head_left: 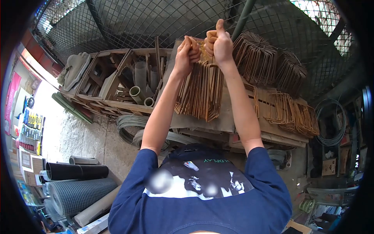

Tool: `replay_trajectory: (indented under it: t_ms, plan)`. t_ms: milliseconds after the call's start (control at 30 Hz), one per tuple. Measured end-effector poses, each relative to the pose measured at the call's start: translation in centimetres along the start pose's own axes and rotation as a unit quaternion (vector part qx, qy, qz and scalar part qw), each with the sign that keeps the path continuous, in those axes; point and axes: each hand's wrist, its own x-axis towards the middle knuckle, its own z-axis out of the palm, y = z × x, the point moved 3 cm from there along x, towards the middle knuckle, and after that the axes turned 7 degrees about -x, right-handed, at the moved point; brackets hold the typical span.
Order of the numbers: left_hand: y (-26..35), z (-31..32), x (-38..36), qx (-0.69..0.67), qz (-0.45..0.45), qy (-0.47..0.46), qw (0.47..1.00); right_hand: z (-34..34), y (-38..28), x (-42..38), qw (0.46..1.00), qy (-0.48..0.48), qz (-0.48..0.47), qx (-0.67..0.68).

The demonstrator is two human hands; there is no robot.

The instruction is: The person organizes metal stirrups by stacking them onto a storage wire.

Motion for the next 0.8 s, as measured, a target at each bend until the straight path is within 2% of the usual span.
replay_trajectory:
  t_ms: [67,167,200,267,333,400,533,600,667,800]
  plan:
    - [-0.2,0.0,0.1,-0.010,0.002,0.015,1.000,-0.2,0.2,0.4,1.000,-0.004,-0.007,0.001]
    - [0.2,0.3,0.2,0.009,-0.109,0.031,0.994,-0.4,0.4,0.7,1.000,0.004,-0.007,-0.013]
    - [0.7,0.1,0.3,0.010,-0.108,0.030,0.994,-0.2,0.2,0.6,1.000,0.004,-0.007,-0.013]
    - [0.8,0.0,0.2,-0.040,-0.193,-0.044,0.980,0.0,-0.2,0.2,1.000,-0.009,0.001,-0.001]
    - [0.9,0.4,0.1,-0.004,-0.173,-0.050,0.984,0.3,-0.9,0.1,1.000,0.008,-0.002,-0.022]
    - [1.1,0.6,0.2,0.175,-0.174,-0.029,0.969,0.1,-0.9,-0.2,0.999,0.026,-0.003,-0.044]
    - [1.7,0.9,0.2,0.209,-0.202,-0.067,0.954,-0.1,-0.9,-0.2,1.000,0.001,-0.007,-0.011]
    - [1.9,1.3,0.2,0.210,-0.202,-0.051,0.955,0.0,-0.9,-0.4,1.000,-0.006,-0.007,-0.008]
    - [2.0,1.8,0.4,0.320,-0.203,-0.071,0.923,-0.2,-0.9,-0.2,1.000,-0.005,0.001,-0.007]
    - [1.8,1.4,0.9,0.358,-0.227,-0.098,0.901,-0.4,-0.8,0.1,0.999,-0.003,-0.004,-0.032]
